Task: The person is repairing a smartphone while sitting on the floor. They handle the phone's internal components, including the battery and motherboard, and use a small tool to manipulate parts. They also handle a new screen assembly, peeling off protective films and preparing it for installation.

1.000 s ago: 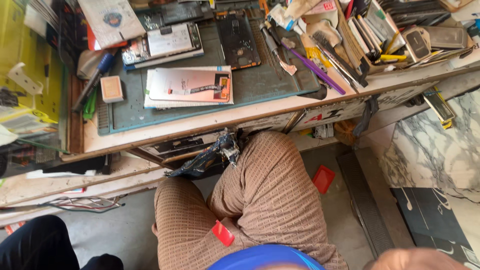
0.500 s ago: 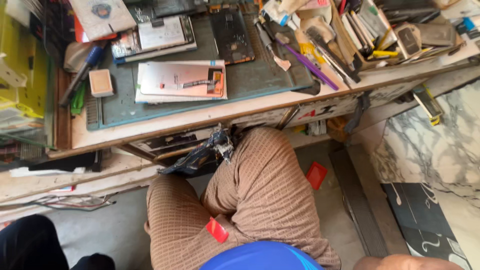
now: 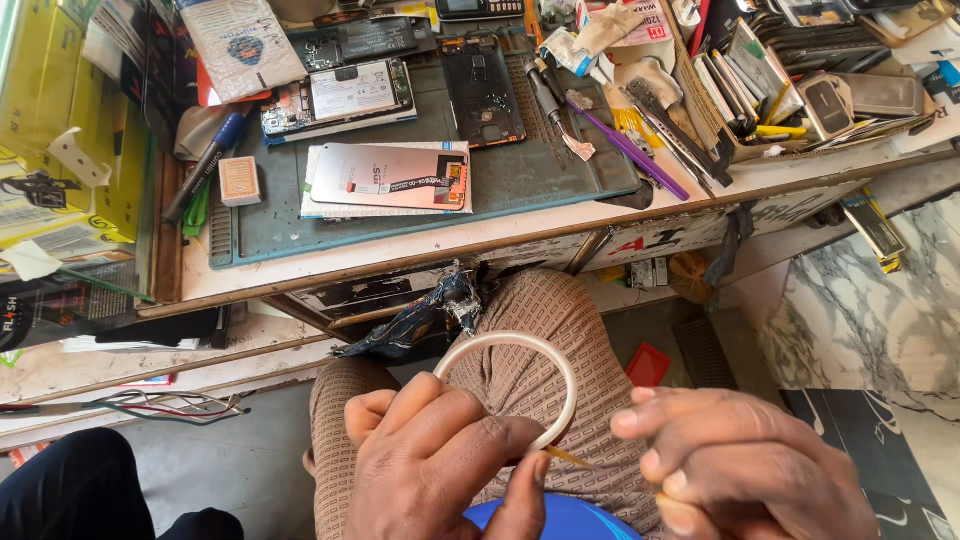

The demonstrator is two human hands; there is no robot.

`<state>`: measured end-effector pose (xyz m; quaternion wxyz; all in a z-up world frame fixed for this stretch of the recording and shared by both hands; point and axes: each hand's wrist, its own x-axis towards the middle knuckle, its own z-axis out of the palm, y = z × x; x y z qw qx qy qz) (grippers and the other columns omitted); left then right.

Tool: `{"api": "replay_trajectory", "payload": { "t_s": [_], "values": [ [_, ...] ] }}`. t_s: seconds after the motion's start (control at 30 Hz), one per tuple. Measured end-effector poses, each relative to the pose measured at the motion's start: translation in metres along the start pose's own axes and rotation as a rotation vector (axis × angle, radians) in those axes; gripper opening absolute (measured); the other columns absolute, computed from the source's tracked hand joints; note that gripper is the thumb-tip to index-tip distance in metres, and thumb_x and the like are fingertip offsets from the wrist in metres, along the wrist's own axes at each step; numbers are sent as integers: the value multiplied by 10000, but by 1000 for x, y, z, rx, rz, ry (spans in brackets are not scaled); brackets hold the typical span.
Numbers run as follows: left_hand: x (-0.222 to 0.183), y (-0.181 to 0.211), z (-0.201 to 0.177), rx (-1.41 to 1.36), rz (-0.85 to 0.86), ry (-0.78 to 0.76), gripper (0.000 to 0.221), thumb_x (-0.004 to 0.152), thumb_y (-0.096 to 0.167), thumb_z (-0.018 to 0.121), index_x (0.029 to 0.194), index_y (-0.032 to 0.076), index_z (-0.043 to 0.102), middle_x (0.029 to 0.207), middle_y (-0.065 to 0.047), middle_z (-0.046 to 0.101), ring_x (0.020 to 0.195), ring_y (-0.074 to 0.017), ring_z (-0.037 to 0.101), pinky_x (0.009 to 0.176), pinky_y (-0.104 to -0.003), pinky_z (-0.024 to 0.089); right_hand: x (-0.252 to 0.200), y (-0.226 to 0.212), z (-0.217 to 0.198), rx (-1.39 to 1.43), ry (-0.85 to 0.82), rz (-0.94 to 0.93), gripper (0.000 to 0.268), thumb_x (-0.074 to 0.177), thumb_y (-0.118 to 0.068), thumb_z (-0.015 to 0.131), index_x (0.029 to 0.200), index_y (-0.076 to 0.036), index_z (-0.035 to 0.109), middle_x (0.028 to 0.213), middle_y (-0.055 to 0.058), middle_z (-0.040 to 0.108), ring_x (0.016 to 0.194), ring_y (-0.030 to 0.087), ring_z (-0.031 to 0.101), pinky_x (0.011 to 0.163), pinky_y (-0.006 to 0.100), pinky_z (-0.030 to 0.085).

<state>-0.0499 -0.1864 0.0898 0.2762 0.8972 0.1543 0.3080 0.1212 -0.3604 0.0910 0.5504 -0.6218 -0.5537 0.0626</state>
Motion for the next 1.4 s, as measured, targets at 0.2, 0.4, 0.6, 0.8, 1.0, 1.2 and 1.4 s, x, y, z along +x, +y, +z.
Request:
{"api": "replay_trajectory", "payload": {
  "t_s": [0.2, 0.4, 0.6, 0.8, 1.0, 1.2, 1.4],
  "values": [
    [-12, -1, 5, 59, 99, 83, 164, 741, 331, 857, 851, 256, 761, 692, 97, 564, 707, -112, 562, 745, -348, 327, -4, 0, -20, -26, -64, -59, 183, 898, -169, 735, 983, -124, 580, 953, 31, 732, 1024, 237, 759, 1022, 511, 610],
    [-13, -3, 9, 86, 163, 88, 133, 778, 319, 844, 842, 243, 757, 701, 83, 571, 723, -125, 556, 760, -359, 318, -7, 4, -20, 8, -16, -31, 159, 907, -150, 726, 978, -103, 592, 959, 47, 735, 1004, 230, 755, 986, 481, 608],
    [-6, 24, 10, 97, 173, 92, 113, 815, 308, 831, 834, 230, 752, 709, 69, 578, 738, -138, 551, 776, -369, 309, -7, 17, 1, 73, 43, 54, 136, 916, -132, 717, 973, -83, 604, 964, 63, 738, 984, 222, 751, 950, 451, 607],
    [0, 22, 5, 90, 170, 80, 110, 852, 296, 819, 826, 217, 747, 718, 55, 585, 753, -151, 545, 792, -380, 300, -14, 25, 12, 102, 74, 154, 114, 924, -113, 708, 968, -62, 617, 969, 79, 740, 964, 215, 747, 915, 421, 606],
    [3, -6, -2, 113, 158, 80, 126, 890, 284, 806, 818, 203, 742, 726, 42, 592, 769, -163, 540, 807, -391, 291, -12, 32, 25, 110, 88, 189, 93, 933, -95, 700, 963, -41, 629, 975, 95, 743, 943, 207, 743, 879, 391, 605],
    [-9, -15, -14, 168, 145, 86, 154, 927, 273, 793, 809, 191, 738, 735, 28, 598, 784, -176, 534, 823, -402, 282, -8, 33, 33, 74, 114, 164, 76, 942, -76, 691, 958, -21, 641, 980, 111, 746, 923, 199, 739, 843, 361, 603],
    [20, -62, -24, 281, 150, 142, 189, 964, 261, 781, 801, 178, 733, 743, 14, 605, 800, -189, 529, 839, -412, 273, 2, 18, 32, -106, 231, 107, 64, 951, -58, 682, 953, 0, 654, 985, 126, 748, 903, 192, 735, 808, 331, 602]
  ]
}}
